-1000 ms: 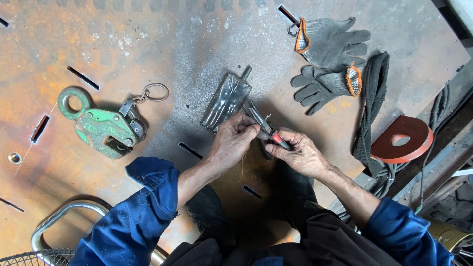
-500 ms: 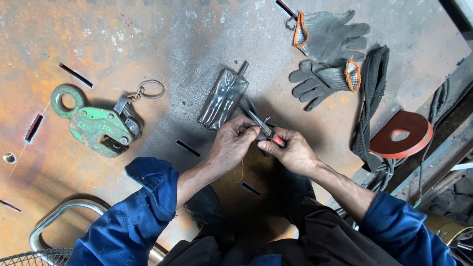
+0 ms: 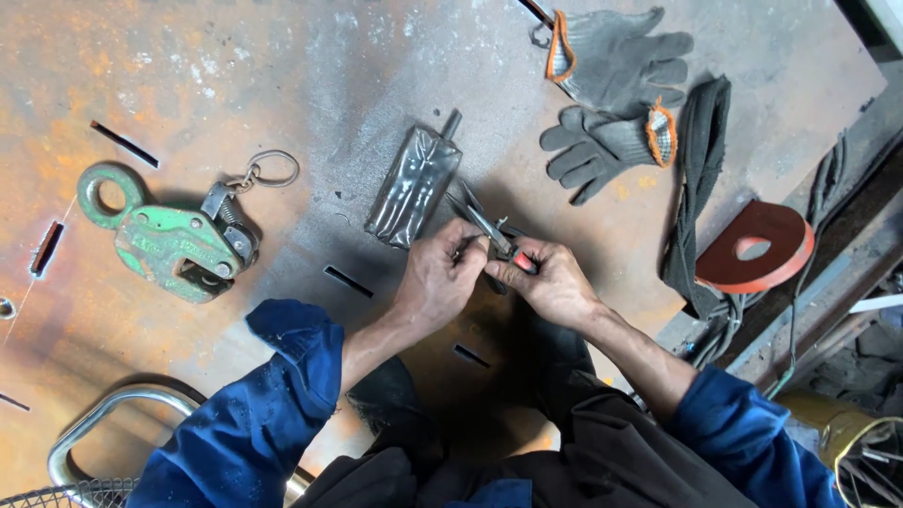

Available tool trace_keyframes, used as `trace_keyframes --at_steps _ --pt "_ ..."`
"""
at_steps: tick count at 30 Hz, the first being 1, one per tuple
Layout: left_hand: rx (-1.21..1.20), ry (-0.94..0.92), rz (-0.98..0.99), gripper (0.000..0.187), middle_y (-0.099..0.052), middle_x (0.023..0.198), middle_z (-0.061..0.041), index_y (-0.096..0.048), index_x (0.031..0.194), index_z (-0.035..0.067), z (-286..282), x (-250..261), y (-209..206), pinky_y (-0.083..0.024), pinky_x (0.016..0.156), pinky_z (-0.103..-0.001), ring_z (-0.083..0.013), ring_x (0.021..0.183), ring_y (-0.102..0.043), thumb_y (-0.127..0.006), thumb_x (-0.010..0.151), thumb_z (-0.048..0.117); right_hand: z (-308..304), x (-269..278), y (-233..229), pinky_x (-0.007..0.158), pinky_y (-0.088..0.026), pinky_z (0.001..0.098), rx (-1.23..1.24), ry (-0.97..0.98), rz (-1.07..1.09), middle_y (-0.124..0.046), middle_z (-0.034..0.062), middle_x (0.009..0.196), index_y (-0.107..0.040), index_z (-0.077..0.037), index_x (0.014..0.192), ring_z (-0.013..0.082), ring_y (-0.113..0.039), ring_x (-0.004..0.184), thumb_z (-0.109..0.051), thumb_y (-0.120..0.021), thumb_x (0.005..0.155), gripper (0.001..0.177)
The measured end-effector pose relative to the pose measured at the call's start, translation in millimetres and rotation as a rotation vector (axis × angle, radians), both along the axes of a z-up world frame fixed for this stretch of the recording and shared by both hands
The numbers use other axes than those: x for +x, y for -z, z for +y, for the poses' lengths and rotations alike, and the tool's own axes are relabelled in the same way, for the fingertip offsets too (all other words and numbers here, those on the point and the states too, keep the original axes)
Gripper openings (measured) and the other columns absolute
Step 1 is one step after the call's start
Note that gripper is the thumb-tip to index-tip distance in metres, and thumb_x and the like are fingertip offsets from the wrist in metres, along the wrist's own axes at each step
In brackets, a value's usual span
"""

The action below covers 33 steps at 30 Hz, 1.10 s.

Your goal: Manipulating and attaching a thin electrical wire to a metal component using pliers.

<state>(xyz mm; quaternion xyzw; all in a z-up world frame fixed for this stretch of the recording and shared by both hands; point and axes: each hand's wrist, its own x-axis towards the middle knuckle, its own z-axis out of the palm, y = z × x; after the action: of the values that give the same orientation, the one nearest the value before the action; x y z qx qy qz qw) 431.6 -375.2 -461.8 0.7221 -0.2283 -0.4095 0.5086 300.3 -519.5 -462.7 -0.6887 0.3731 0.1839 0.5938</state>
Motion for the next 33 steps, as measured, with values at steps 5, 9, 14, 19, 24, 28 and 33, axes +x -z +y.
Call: trace_keyframes --at_steps 5,9,14,19,24,28,33 --pt "0.127 -0.045 0.130 0.019 -0.057 0.067 -0.002 -0.068 0.097 0.001 1.5 0.0 4.7 -0.043 0.053 -0.028 -0.0059 0.061 -0.048 -0.061 0.101 0.018 0.7 4.1 -7.6 0.069 -0.054 0.0320 -0.093 -0.137 -0.073 -0.071 0.0038 0.078 -0.074 -0.005 0.106 0.0070 -0.057 0.071 -0.031 -0.074 0.091 0.030" --pt "0.078 -0.078 0.167 0.019 -0.058 0.070 0.001 -0.066 0.097 0.001 5.5 -2.5 9.6 -0.045 0.056 -0.026 -0.0034 0.064 -0.050 -0.060 0.101 0.018 2.4 13.4 -20.7 0.073 -0.056 0.0365 -0.050 -0.205 0.049 -0.074 0.0110 0.082 -0.065 -0.008 0.124 0.0135 -0.065 0.076 -0.034 -0.070 0.094 0.040" --pt "0.074 -0.076 0.174 0.018 -0.060 0.073 0.001 -0.066 0.097 0.000 6.5 -2.4 8.1 -0.048 0.059 -0.026 -0.0035 0.067 -0.053 -0.059 0.101 0.016 3.9 13.9 -21.2 0.078 -0.057 0.0389 -0.037 -0.228 0.053 -0.078 0.0110 0.089 -0.060 -0.010 0.131 0.0206 -0.074 0.082 -0.036 -0.067 0.093 0.046" --pt "0.009 -0.091 0.264 0.017 -0.063 0.082 0.000 -0.064 0.097 0.000 6.5 -4.8 10.8 -0.051 0.070 -0.024 -0.0040 0.077 -0.057 -0.056 0.102 0.013 6.4 13.9 -17.7 0.077 -0.055 0.0377 -0.100 -0.176 0.025 -0.074 0.0105 0.092 -0.061 -0.009 0.128 0.0175 -0.070 0.086 -0.035 -0.069 0.094 0.044" --pt "-0.033 -0.099 0.320 0.016 -0.063 0.082 0.001 -0.064 0.096 0.000 6.4 -7.9 8.8 -0.051 0.070 -0.024 -0.0039 0.077 -0.057 -0.056 0.102 0.012 12.4 1.8 3.9 0.073 -0.054 0.0319 0.071 -0.010 0.063 -0.071 0.0066 0.081 -0.073 -0.007 0.110 0.0103 -0.058 0.075 -0.031 -0.072 0.094 0.028" --pt "-0.038 -0.153 0.336 0.015 -0.061 0.081 0.002 -0.067 0.097 0.000 9.8 -20.3 25.7 -0.048 0.070 -0.025 -0.0036 0.077 -0.054 -0.057 0.102 0.010 8.8 9.3 -0.7 0.065 -0.053 0.0363 -0.153 -0.124 0.114 -0.064 0.0107 0.065 -0.072 -0.003 0.102 0.0156 -0.057 0.062 -0.030 -0.075 0.094 0.028" --pt "0.070 -0.043 0.034 0.012 -0.061 0.070 -0.005 -0.067 0.100 0.002 2.2 -2.5 13.4 -0.046 0.058 -0.030 -0.0076 0.062 -0.054 -0.059 0.100 0.011 6.6 23.1 -8.5 0.065 -0.054 0.0380 -0.263 -0.079 0.062 -0.067 0.0096 0.069 -0.070 -0.004 0.096 0.0140 -0.063 0.060 -0.028 -0.074 0.092 0.024"
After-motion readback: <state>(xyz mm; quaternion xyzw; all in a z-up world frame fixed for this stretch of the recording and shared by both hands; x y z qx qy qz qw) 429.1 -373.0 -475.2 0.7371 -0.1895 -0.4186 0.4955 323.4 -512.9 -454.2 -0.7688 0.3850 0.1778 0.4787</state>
